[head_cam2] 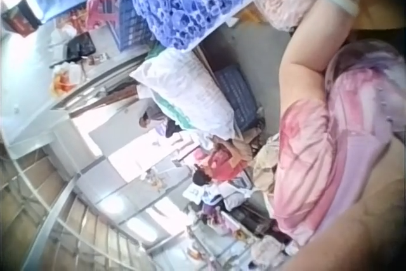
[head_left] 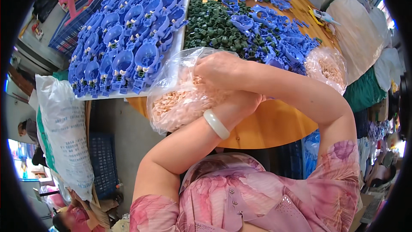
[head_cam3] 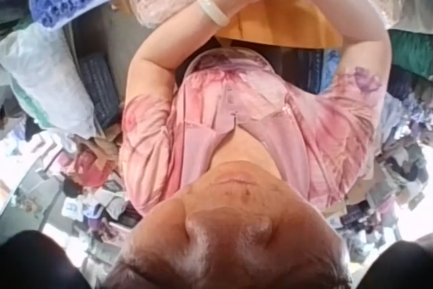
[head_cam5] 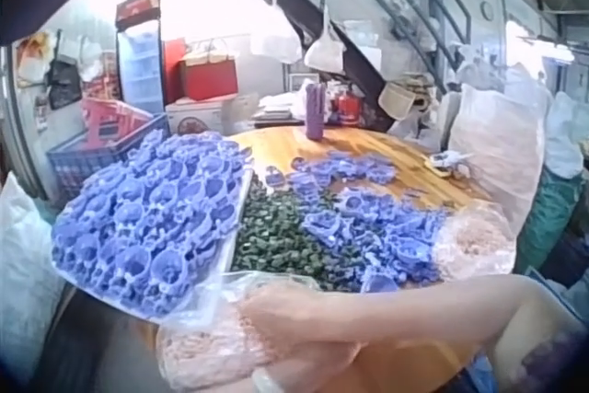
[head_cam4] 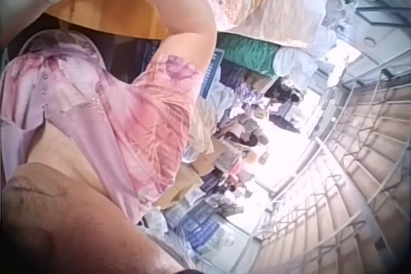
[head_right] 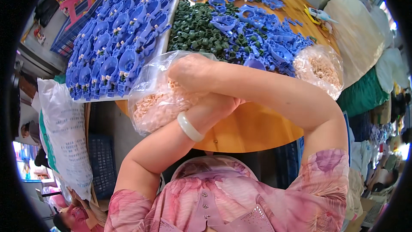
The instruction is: Assembling small blue plastic toy components at a workbench.
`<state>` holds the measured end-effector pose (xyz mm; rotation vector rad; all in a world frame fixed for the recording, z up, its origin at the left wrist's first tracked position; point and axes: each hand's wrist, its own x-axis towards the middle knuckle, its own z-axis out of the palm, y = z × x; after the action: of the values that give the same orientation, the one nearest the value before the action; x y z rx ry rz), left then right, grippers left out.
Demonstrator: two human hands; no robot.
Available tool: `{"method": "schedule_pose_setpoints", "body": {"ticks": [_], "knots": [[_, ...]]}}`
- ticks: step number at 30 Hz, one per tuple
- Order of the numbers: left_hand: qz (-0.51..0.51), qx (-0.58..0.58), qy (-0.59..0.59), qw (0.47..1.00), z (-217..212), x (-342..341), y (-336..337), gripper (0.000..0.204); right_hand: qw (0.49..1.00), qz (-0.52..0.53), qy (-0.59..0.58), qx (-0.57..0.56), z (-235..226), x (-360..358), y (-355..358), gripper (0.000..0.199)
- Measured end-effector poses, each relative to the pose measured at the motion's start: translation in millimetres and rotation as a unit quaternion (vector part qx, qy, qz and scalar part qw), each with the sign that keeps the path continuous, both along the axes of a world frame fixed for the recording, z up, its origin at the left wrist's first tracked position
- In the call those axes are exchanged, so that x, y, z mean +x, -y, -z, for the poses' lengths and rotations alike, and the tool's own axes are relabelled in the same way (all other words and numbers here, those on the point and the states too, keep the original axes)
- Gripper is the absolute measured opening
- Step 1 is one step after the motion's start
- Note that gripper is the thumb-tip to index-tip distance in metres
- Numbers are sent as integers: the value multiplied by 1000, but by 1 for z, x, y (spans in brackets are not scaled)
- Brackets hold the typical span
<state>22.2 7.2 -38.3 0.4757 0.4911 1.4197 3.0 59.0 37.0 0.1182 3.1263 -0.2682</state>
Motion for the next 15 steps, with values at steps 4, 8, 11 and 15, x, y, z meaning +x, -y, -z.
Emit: {"method": "schedule_pose_setpoints", "body": {"ticks": [4, 8, 11, 15], "knots": [[15, 35, -4, 999, -4, -4, 2, 20, 998, 36, 60, 2, -5, -17, 11, 14], [10, -75, -35, 997, -11, 0, 1, 15, 1000, 20, 14, 0, -4, -16, 0, 17], [27, -73, -24, 997, -7, -2, -4, 16, 997, 23, -62, -35, -7, -8, -6, 15], [28, -87, -25, 996, -13, -4, -4, 18, 968, 47, -87, -233, -14, 8, -9, 15]]}}
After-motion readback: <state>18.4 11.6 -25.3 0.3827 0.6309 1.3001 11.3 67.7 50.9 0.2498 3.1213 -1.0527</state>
